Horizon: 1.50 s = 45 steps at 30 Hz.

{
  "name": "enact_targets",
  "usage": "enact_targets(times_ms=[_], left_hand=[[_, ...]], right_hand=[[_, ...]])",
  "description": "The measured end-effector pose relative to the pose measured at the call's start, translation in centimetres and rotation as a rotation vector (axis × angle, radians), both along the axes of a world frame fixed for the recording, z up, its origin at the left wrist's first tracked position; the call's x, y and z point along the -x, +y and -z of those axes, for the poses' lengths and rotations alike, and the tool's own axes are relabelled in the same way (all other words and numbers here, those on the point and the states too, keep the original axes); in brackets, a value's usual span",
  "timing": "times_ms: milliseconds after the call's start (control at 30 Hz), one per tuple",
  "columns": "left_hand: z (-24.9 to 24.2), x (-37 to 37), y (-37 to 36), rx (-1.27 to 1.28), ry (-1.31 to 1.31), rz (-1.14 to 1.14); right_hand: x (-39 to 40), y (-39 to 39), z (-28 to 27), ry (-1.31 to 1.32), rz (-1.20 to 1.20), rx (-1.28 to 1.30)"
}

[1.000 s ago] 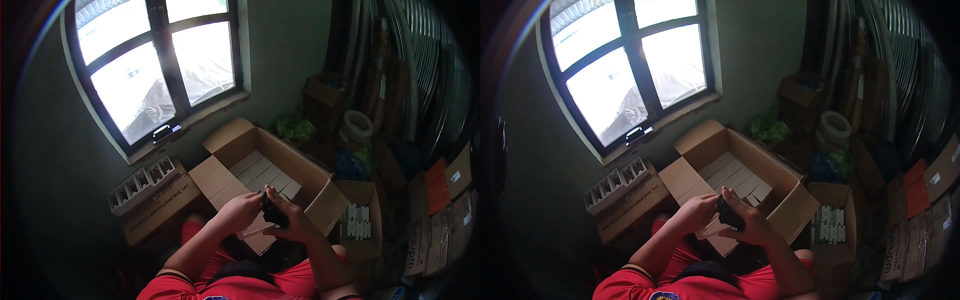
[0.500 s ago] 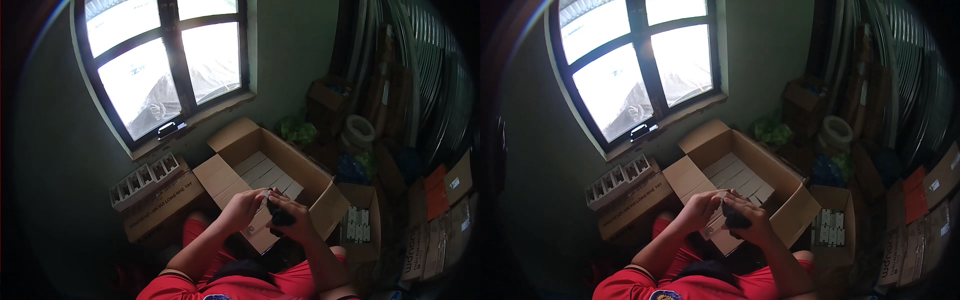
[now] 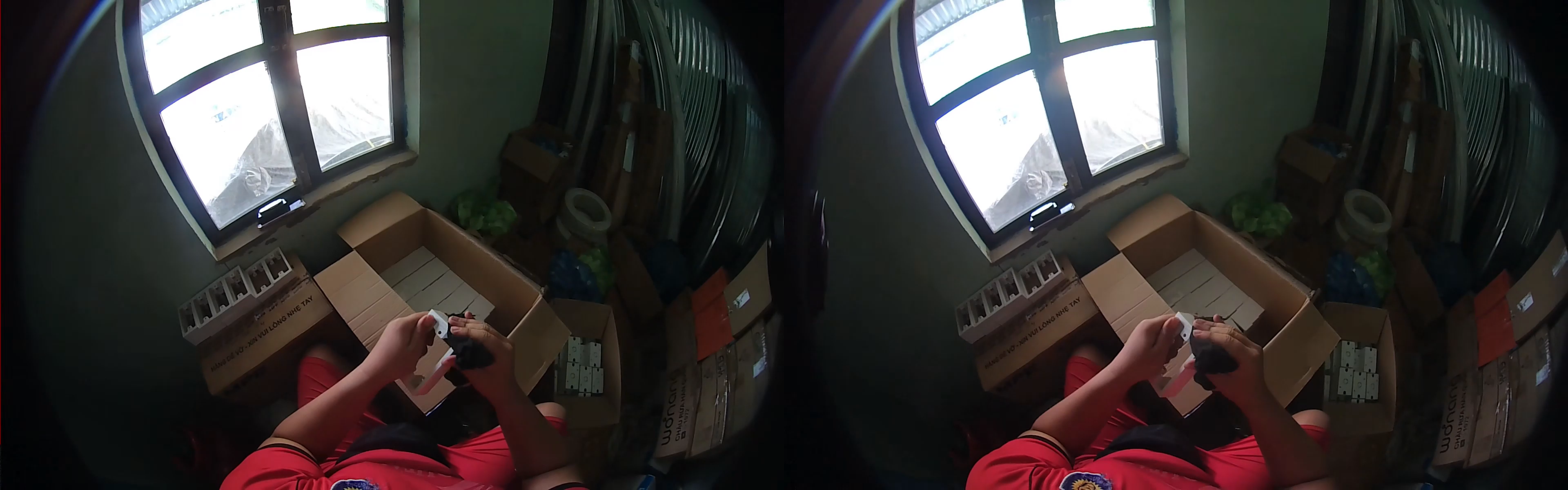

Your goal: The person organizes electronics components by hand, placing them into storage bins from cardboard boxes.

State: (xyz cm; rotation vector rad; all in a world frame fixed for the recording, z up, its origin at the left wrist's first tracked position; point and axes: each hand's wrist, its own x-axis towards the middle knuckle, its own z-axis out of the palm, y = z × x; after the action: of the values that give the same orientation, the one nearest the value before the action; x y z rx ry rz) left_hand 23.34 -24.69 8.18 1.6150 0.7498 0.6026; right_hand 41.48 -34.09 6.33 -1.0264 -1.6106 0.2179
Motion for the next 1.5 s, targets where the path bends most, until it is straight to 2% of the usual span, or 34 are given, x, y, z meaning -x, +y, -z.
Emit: enact_targets(times_ms=[67,133,233,367,467,567,667,767,800,900,1000,1100,1233,1300,1400,1500], left_hand=[[0.2,-0.2,0.4,-0.089,-0.028,0.004],[-0.4,-0.1,0.9,-0.138,0.007,0.047],[-0.5,0.2,1.9,-0.560,0.095,0.203],[-0.9,0.0,2.0,-0.637,0.089,0.218],[-1.4,0.0,1.3,-0.314,0.166,0.191],[-1.5,-0.3,0.7,-0.050,0.160,0.114],[-1.5,-0.3,1.3,-0.155,0.093,0.066],[-2.3,-0.1,1.5,-0.408,0.028,0.044],[-1.6,0.0,2.2,-0.569,0.036,0.046],[-2.2,0.3,2.2,-0.618,0.159,0.085],[-1.2,-0.1,2.5,-0.632,0.024,0.011],[-1.4,-0.4,2.2,-0.632,0.070,0.015],[-1.9,-0.6,1.5,-0.676,0.194,0.159],[-1.5,-0.7,1.5,-0.653,0.218,0.179],[-0.2,-0.5,2.0,-0.687,0.149,0.207],[0.0,-0.9,1.0,-0.617,0.123,0.274]], right_hand=[[-0.3,0.0,0.2,-0.014,0.010,-0.006],[-0.7,-0.3,-1.0,-0.038,-0.064,0.131],[-0.6,-0.7,-1.7,-0.018,-0.131,0.282],[-0.1,-0.9,-1.9,0.049,-0.132,0.302],[-1.0,-0.8,-1.3,-0.028,-0.082,0.194],[-0.5,-0.6,-1.0,0.019,-0.014,0.055],[0.1,-0.8,-0.8,-0.029,0.124,-0.049],[-0.1,-0.5,-1.3,0.023,0.110,0.052],[-0.3,-0.4,-1.3,-0.016,0.105,0.086],[-0.7,-0.3,-1.2,-0.084,0.078,0.174],[-0.2,-0.5,-1.5,-0.086,0.047,0.217],[-0.4,-0.3,-1.6,-0.092,0.032,0.252],[-1.9,-0.2,-1.3,-0.125,-0.025,0.265],[-1.7,-0.5,-1.7,-0.101,-0.022,0.288],[-1.9,-0.3,0.9,0.330,0.175,0.267],[-2.0,-0.4,0.8,0.512,0.180,0.343]])
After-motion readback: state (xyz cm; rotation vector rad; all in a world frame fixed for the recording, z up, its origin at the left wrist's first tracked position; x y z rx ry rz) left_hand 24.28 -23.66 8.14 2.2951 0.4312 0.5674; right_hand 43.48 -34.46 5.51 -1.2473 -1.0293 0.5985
